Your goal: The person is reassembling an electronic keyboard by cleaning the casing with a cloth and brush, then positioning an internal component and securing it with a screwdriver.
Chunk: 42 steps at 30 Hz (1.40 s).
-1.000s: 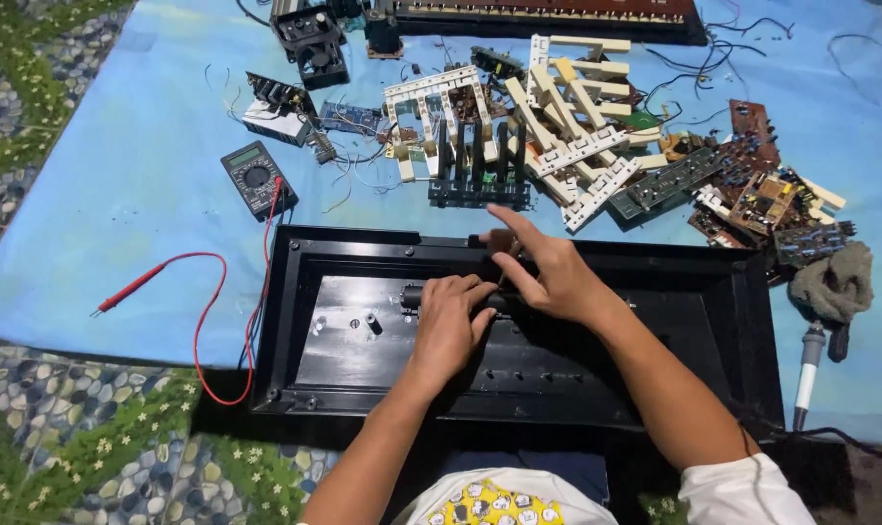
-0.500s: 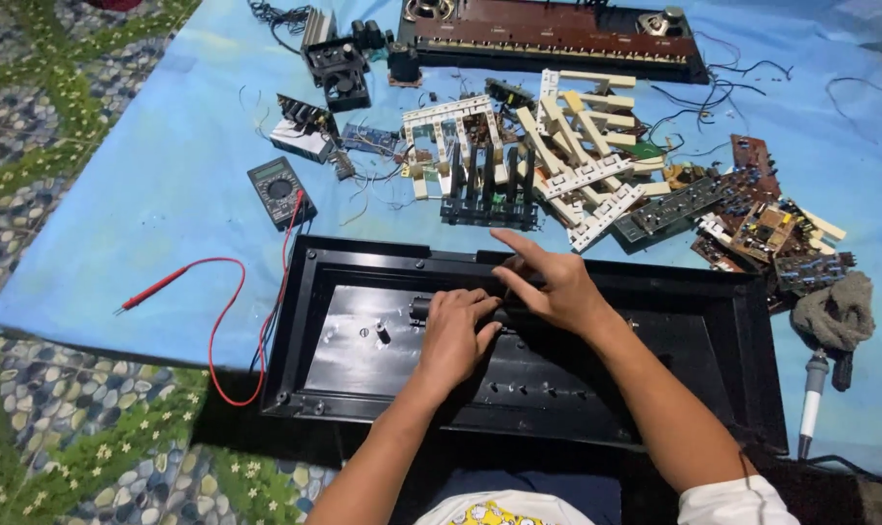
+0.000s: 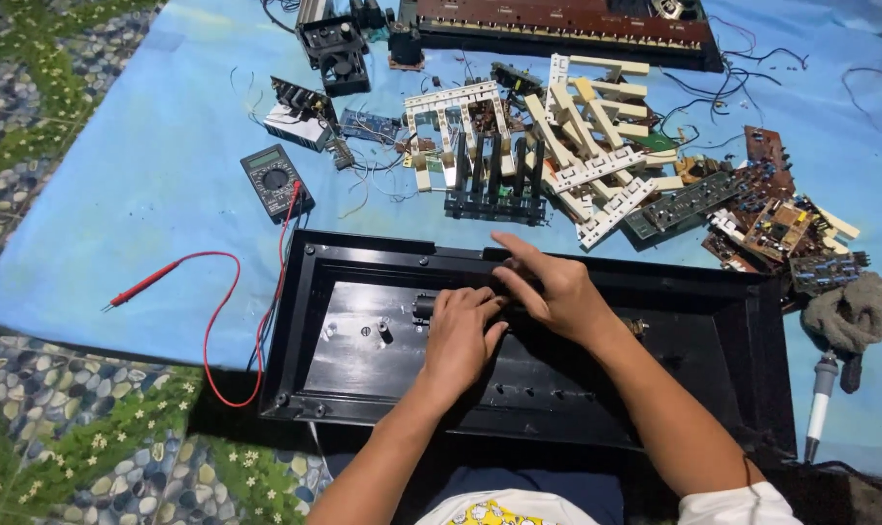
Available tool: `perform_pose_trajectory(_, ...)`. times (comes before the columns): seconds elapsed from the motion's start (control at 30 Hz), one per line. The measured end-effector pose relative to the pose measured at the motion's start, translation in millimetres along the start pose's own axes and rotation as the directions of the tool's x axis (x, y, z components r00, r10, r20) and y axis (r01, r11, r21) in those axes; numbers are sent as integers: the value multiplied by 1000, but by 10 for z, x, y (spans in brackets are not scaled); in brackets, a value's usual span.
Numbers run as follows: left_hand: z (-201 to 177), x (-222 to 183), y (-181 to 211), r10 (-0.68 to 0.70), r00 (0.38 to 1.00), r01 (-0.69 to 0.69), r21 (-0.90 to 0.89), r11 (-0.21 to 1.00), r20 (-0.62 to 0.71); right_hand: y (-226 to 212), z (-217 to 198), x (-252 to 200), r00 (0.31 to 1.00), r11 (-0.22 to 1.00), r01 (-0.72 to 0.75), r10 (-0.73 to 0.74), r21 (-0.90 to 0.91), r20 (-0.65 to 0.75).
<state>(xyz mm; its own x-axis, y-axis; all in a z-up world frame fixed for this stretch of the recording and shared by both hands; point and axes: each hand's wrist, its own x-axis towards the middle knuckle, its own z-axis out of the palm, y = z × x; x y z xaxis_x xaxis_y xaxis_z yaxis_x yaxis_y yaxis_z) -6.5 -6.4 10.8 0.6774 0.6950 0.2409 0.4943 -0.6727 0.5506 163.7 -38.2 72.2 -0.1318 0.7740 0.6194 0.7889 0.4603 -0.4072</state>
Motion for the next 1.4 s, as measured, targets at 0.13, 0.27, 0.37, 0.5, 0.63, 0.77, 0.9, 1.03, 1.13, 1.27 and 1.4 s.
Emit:
perform_pose_trajectory(0.13, 11, 7, -10, 11, 1000, -11, -26, 1000, -3, 29, -75, 21, 999, 999, -32, 31, 35, 20)
perform_pose_trajectory(0.27, 43, 13, -39, 8, 999, -7, -19, 1000, 34, 183, -54, -81, 1000, 1000, -8, 8, -5, -18)
perform_pose_trajectory(0.37, 23, 17, -17, -6, 999, 7, -26, 1000, 51, 196, -52, -90, 999, 1000, 0, 1, 20, -46)
perform_pose_trajectory(0.5, 21, 20, -15, -20, 998, 21, -26, 999, 64, 11, -85, 21, 999, 994, 3, 2, 106, -40)
perform_pose_trajectory(0.63, 1, 24, -13, -22, 998, 23, -19, 1000, 56, 171, -20, -67, 998, 997, 12, -7, 81, -57)
perform_pose_trajectory(0.77, -51, 4, 46, -26, 996, 27, -11, 1000, 80, 89, -53, -61, 998, 998, 8, -4, 61, -68)
perform_pose_trajectory(0.9, -18, -15, 20, -38, 996, 39, -10, 999, 78, -50, -102, 1, 1000, 991, 3, -1, 131, -16)
perform_pose_trajectory(1.03, -48, 0, 17, -26, 997, 26, 2, 1000, 76, 28, -75, -38, 1000, 993, 4, -4, 121, -4)
perform_pose_trajectory(1.13, -15, -10, -5, -24, 997, 23, 12, 1000, 73, 37, -64, -45, 1000, 992, -8, 8, 125, 3)
perform_pose_trajectory(1.27, -59, -23, 21, -22, 998, 22, 6, 1000, 60, -93, -126, 26, 999, 988, -13, 6, 156, 46)
perform_pose_trajectory(1.4, -49, -18, 29, -33, 997, 33, 3, 999, 72, 92, -79, -52, 999, 990, -18, 12, 142, 42)
